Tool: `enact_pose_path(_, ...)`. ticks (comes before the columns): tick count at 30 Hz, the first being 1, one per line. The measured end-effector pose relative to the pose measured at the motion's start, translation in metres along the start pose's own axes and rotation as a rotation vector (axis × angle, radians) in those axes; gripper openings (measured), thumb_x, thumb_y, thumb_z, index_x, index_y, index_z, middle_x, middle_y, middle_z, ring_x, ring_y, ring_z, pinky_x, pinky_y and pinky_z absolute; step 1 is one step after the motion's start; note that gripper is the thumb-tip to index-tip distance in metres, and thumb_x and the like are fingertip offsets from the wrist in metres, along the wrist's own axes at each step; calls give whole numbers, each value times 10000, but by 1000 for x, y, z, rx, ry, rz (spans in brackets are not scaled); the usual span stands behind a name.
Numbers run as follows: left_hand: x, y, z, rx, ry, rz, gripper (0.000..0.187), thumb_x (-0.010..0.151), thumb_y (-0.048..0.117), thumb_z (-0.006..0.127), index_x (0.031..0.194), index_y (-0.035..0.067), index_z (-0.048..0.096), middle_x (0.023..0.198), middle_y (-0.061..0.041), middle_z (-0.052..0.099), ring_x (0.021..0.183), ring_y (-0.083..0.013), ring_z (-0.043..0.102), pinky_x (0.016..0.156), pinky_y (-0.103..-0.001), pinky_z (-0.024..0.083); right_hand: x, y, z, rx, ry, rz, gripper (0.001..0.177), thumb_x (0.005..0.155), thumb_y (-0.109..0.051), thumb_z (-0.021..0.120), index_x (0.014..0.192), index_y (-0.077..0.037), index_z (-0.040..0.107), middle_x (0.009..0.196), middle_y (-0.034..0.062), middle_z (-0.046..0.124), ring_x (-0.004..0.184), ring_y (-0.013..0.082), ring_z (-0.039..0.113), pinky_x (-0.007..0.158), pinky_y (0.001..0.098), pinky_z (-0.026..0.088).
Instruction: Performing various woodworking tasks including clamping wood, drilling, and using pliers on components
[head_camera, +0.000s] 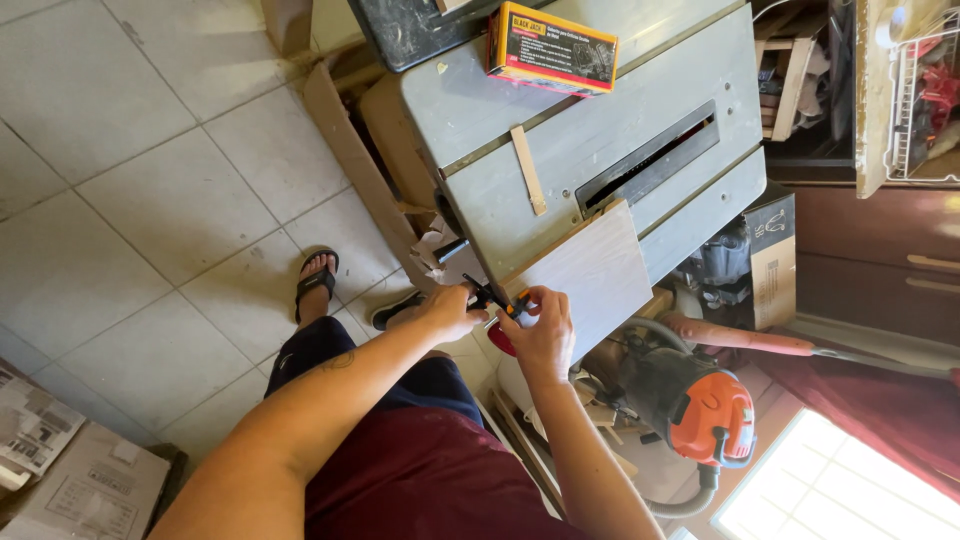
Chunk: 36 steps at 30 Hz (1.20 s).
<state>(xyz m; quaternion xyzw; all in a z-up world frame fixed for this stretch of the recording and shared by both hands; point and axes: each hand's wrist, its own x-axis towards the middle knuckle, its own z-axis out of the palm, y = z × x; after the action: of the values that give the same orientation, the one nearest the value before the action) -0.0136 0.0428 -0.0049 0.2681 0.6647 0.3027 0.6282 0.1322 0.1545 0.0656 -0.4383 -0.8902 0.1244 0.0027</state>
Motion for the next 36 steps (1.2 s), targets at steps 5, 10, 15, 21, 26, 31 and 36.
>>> enact_pose_path(5, 6, -1, 4, 53, -17, -11, 556, 931, 444, 766, 1339, 73, 694, 1287, -206, 732, 1274, -378, 681, 1008, -503, 586, 1, 1, 1, -14, -16, 22, 631, 626, -305, 995, 1145, -158, 669, 981, 2, 581, 859, 233, 717, 813, 433, 591)
enact_pose_path(10, 16, -11, 15, 72, 14, -41, 498, 913, 433, 792, 1274, 93, 746, 1233, -184, 752, 1225, -366, 712, 960, -481, 610, -1, -2, -1, -14, -34, 56, 622, 640, -302, 988, 1153, -156, 667, 1000, 1, 585, 876, 229, 720, 827, 439, 591)
enact_pose_path(15, 22, -19, 17, 26, -45, 34, 553, 976, 488, 714, 1318, 53, 693, 1297, -240, 706, 1298, -416, 655, 1044, -521, 561, 0, -4, -2, -7, -42, 65, 633, 644, -301, 988, 1169, -159, 662, 1021, -4, 588, 897, 220, 723, 834, 437, 592)
enact_pose_path(21, 20, -23, 17, 101, -12, 27, 531, 989, 530, 655, 1241, 71, 743, 1231, -221, 742, 1252, -397, 688, 1012, -485, 583, -1, -6, -2, -2, -34, 54, 625, 646, -303, 983, 1159, -145, 663, 1023, 13, 594, 890, 237, 718, 828, 444, 588)
enact_pose_path(26, 21, -26, 20, 43, 23, 29, 536, 952, 563, 688, 1223, 106, 759, 1211, -213, 757, 1227, -384, 702, 987, -465, 594, -2, -3, 3, -15, -11, 40, 636, 628, -304, 986, 1153, -149, 662, 1017, 16, 599, 881, 238, 722, 815, 448, 593)
enact_pose_path(31, 48, -47, 33, 56, -60, 62, 648, 983, 628, 606, 1334, 91, 701, 1298, -216, 725, 1293, -383, 662, 1034, -517, 561, -1, 11, 13, -17, 27, 14, 669, 584, -317, 994, 1146, -187, 656, 1041, -14, 609, 878, 197, 731, 790, 405, 603)
enact_pose_path(36, 23, -36, 23, 150, 17, 44, 508, 994, 522, 630, 1272, 117, 761, 1178, -180, 784, 1218, -359, 708, 996, -477, 589, -4, 9, 15, -25, 28, 1, 685, 577, -322, 993, 1155, -185, 652, 1060, -12, 612, 880, 207, 743, 783, 405, 619)
